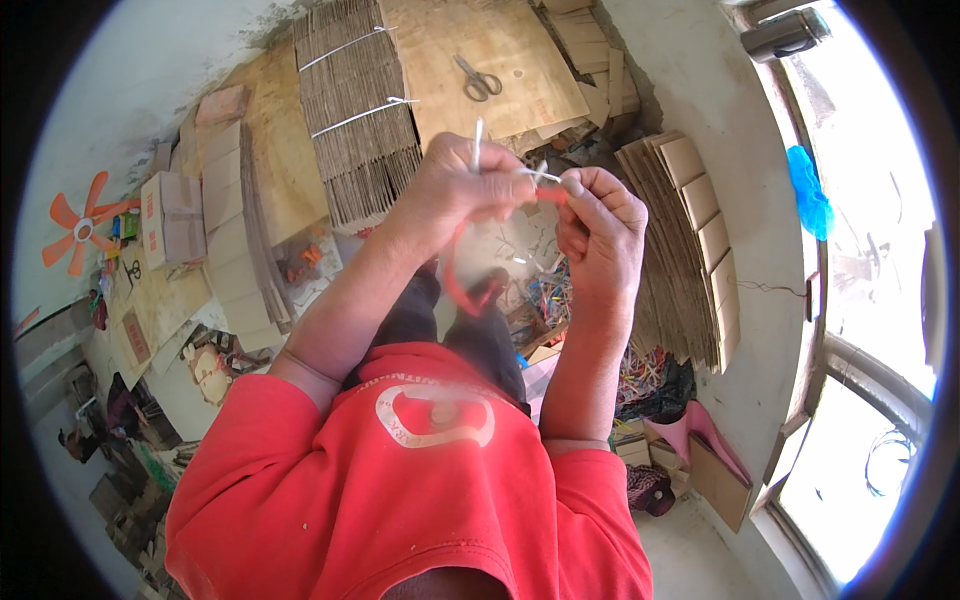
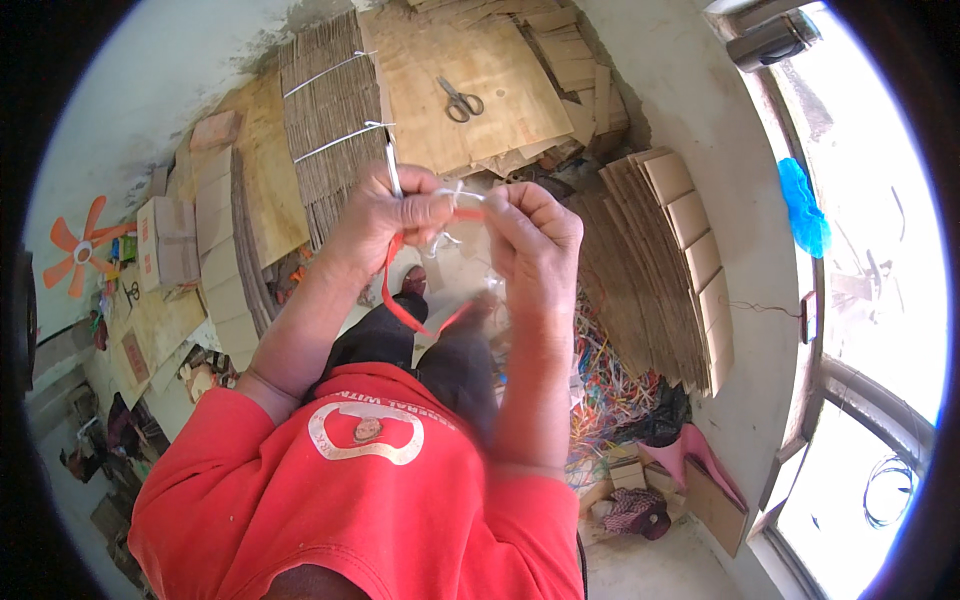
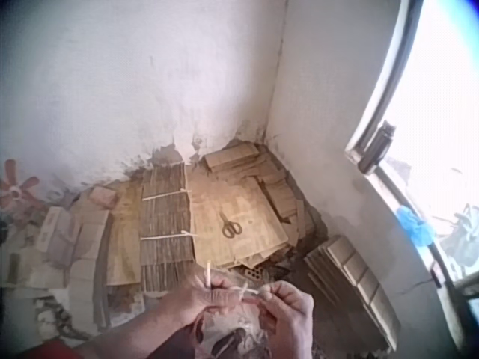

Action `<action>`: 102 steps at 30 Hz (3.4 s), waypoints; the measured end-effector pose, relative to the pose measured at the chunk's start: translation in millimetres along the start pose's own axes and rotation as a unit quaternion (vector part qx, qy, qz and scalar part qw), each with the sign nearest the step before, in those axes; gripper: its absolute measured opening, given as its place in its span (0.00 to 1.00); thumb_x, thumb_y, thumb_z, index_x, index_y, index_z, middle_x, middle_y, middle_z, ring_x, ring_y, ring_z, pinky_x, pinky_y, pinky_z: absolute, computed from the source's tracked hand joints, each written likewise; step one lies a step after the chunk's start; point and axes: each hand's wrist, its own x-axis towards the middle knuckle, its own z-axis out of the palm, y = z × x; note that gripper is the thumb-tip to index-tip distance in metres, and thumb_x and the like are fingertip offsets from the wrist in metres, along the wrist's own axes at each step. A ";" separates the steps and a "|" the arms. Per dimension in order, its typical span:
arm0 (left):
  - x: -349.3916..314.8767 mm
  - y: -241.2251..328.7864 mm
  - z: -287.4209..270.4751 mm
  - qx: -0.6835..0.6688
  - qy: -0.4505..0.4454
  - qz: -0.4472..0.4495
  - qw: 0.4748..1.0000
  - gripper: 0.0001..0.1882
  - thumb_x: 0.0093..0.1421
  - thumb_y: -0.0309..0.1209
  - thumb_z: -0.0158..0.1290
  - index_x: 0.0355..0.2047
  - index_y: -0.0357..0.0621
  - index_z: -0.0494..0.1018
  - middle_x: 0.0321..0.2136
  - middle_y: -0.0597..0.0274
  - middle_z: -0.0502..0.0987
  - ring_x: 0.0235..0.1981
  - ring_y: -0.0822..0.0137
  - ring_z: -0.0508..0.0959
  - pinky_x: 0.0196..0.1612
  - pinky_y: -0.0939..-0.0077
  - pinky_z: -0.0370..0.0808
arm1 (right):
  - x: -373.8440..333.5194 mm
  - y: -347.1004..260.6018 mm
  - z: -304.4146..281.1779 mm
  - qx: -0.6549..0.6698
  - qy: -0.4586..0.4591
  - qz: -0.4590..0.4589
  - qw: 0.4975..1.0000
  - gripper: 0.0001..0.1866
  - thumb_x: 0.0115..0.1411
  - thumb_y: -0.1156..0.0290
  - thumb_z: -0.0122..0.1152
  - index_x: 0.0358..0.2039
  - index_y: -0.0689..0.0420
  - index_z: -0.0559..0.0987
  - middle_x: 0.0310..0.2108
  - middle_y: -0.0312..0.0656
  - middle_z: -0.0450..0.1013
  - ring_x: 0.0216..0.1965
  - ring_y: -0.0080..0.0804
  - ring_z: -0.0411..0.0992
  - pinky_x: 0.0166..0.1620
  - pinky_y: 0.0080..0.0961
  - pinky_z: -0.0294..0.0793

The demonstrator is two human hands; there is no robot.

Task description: The person gathers flat cardboard sheets, aligns them into a stack, and secures the bundle with white plastic ties. They use scissors to cut the ties and place the finished bundle on a nearby pile.

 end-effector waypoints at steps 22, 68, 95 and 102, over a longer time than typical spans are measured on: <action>1.4 -17.3 11.0 -0.082 0.097 0.103 0.986 0.08 0.53 0.27 0.55 0.26 0.32 0.76 0.15 0.68 0.68 0.15 0.80 0.62 0.19 0.85 0.57 | 5.4 39.2 13.5 0.179 -0.031 0.118 0.976 0.13 0.58 0.70 0.54 0.17 0.55 0.69 0.11 0.27 0.55 0.10 0.13 0.49 0.13 0.15 0.47; -6.7 -5.8 -13.4 0.000 -0.001 -0.023 1.000 0.11 0.49 0.27 0.57 0.29 0.28 0.76 0.17 0.65 0.72 0.14 0.81 0.64 0.16 0.87 0.55 | 8.2 35.2 -7.9 0.150 -0.140 -0.025 0.978 0.16 0.56 0.69 0.63 0.16 0.57 0.69 0.23 0.38 0.71 0.14 0.13 0.52 0.17 0.13 0.50; -17.6 -23.5 -55.0 0.333 -0.118 0.084 0.932 0.12 0.56 0.32 0.52 0.22 0.35 0.72 0.14 0.66 0.69 0.19 0.79 0.69 0.23 0.82 0.67 | 13.5 27.8 -30.2 0.162 -0.097 0.130 0.973 0.17 0.59 0.63 0.61 0.19 0.55 0.67 0.15 0.34 0.62 0.10 0.13 0.49 0.12 0.12 0.44; -7.3 -54.6 -71.6 0.337 -0.076 0.045 0.937 0.16 0.61 0.37 0.51 0.27 0.34 0.75 0.18 0.66 0.71 0.22 0.80 0.69 0.25 0.84 0.65 | 21.5 59.0 -41.6 0.232 -0.080 0.138 0.960 0.13 0.60 0.65 0.59 0.22 0.54 0.69 0.17 0.37 0.65 0.10 0.14 0.49 0.11 0.13 0.46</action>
